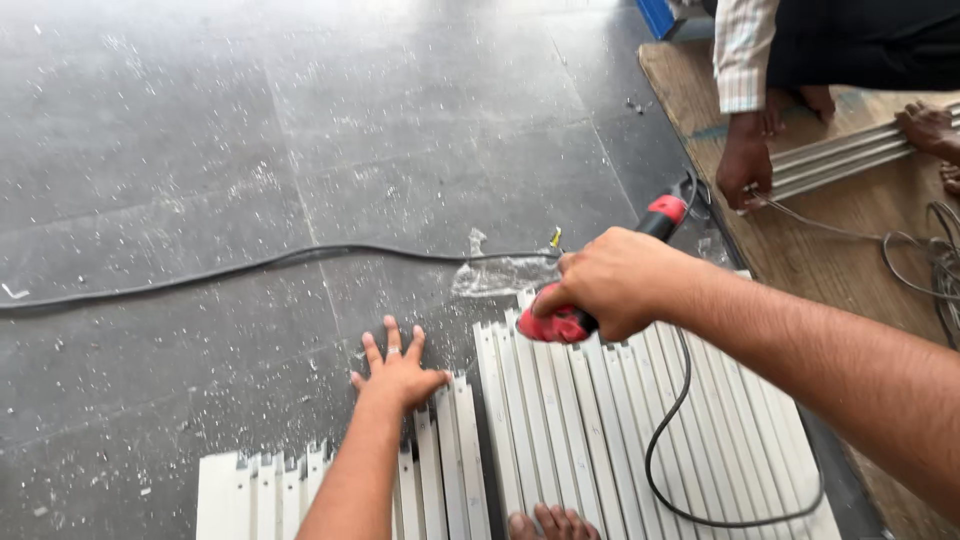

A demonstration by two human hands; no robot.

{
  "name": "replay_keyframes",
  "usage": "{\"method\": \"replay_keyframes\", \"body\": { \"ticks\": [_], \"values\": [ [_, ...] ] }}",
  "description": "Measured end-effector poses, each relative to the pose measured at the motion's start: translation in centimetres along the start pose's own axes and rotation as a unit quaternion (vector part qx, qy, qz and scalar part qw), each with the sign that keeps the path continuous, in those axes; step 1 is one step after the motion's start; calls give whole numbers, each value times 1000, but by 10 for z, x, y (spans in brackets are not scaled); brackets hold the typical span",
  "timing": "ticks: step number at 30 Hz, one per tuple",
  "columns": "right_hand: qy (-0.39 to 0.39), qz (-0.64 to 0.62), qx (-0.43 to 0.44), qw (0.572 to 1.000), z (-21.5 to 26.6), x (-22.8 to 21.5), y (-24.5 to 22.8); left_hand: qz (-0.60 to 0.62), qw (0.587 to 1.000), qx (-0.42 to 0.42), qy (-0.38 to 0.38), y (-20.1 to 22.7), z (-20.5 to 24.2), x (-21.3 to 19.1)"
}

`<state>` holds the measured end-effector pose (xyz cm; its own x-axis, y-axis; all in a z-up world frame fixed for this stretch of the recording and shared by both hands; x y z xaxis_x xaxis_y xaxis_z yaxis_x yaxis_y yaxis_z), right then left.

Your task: The person uses a red corded drill to make holes in a stack of white plastic profiles laid on the floor. They adjust the drill bit, position the profiles, and drill multiple holes along the length of the stack. Other workers are visible nearby handling similar materials.

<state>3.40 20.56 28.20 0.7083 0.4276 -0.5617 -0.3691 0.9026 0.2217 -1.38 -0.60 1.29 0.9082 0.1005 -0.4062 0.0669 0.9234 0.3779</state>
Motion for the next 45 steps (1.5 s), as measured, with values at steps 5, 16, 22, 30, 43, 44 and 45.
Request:
{"method": "replay_keyframes", "body": {
  "ticks": [5,16,22,30,43,44,45],
  "values": [
    [10,52,-26,998,0,-3,4,7,1000,-2,4,1,4,1],
    [21,-91,41,995,-9,17,13,9,1000,0,9,-2,-1,3],
    [-73,-294,91,948,-7,24,13,11,1000,-4,12,-4,-4,7],
    [1,-504,191,842,8,39,-1,6,1000,-8,24,-8,-15,13],
    [35,-941,287,174,9,80,-39,-11,999,-12,41,-5,-19,18],
    [43,-944,286,157,9,76,-39,-12,999,-16,46,-2,-17,17],
    [52,-947,286,140,7,73,-39,-8,998,-11,58,0,-14,17]
  ]
}}
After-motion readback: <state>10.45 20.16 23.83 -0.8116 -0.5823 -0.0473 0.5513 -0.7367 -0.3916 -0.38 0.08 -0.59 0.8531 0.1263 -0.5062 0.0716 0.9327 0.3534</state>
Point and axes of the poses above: each hand's wrist, its own z-axis away from the middle knuckle, its own x-axis out of the palm, y = z × x, the point moved 1 cm from there along -z, towards the middle knuckle, and after that the axes turned 7 degrees about z, right-handed, at the moved point
